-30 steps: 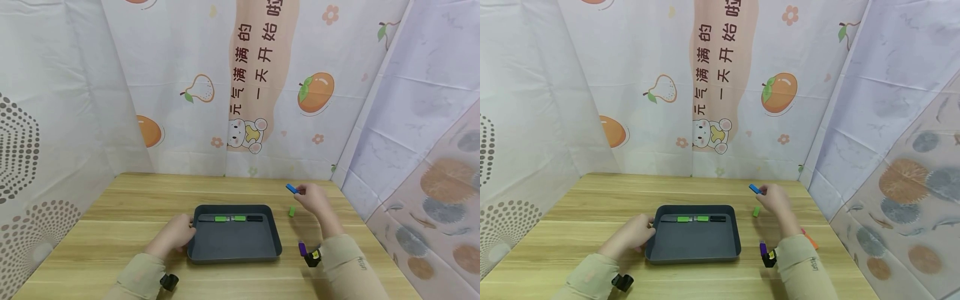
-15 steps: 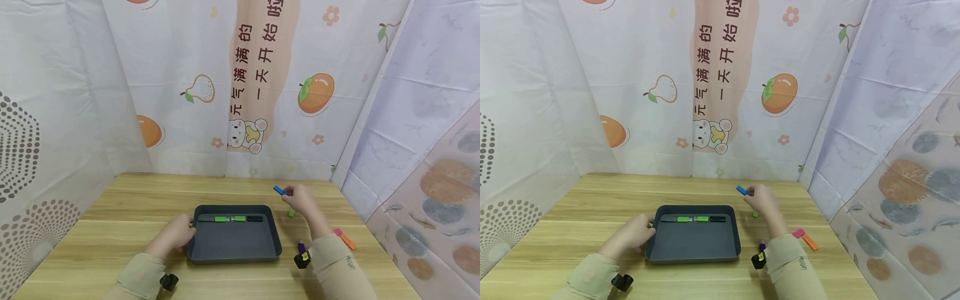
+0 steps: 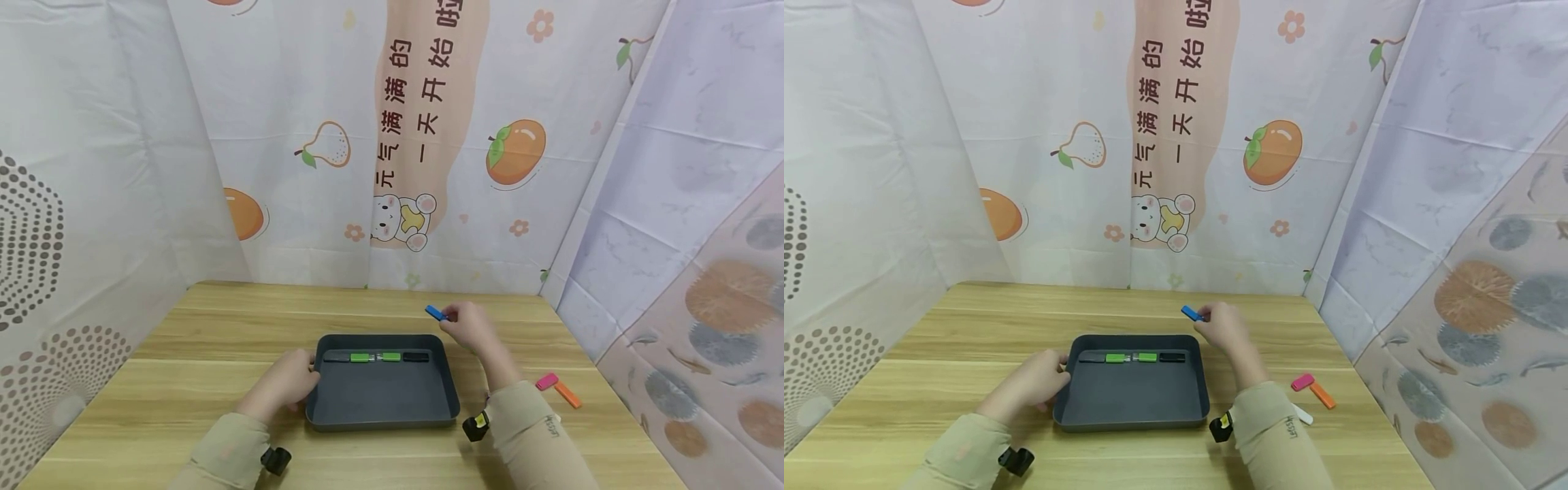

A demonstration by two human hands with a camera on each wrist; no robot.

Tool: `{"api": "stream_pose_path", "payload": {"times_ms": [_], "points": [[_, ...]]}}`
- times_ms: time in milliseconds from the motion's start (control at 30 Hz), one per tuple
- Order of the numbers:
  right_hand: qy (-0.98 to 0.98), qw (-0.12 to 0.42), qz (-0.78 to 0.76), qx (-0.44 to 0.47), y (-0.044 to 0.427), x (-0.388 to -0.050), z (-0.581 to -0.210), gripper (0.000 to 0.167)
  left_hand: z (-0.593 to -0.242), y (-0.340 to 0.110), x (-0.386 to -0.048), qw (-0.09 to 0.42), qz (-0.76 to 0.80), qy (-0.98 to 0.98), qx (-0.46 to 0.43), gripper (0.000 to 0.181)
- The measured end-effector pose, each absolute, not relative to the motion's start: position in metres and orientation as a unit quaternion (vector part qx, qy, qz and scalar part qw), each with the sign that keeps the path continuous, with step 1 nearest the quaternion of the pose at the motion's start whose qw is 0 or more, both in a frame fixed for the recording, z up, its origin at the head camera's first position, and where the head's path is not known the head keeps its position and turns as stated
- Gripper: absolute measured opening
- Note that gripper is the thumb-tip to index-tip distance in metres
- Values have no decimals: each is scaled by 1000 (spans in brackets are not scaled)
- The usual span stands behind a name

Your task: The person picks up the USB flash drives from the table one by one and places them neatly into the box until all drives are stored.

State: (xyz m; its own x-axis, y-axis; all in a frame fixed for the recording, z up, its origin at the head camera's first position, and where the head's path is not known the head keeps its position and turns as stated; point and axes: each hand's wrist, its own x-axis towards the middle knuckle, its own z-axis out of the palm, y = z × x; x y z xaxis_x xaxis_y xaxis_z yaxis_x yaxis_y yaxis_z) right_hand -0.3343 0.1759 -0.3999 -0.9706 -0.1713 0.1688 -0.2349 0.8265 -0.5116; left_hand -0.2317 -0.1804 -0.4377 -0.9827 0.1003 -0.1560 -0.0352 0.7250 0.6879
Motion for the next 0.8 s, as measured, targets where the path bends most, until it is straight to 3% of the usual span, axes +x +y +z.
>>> {"api": "stream_pose_path", "payload": {"times_ms": [800], "points": [[-948,37,264,173,119,-330,-404,18,-440,-180,-231,88,371,924,21,45]]}}
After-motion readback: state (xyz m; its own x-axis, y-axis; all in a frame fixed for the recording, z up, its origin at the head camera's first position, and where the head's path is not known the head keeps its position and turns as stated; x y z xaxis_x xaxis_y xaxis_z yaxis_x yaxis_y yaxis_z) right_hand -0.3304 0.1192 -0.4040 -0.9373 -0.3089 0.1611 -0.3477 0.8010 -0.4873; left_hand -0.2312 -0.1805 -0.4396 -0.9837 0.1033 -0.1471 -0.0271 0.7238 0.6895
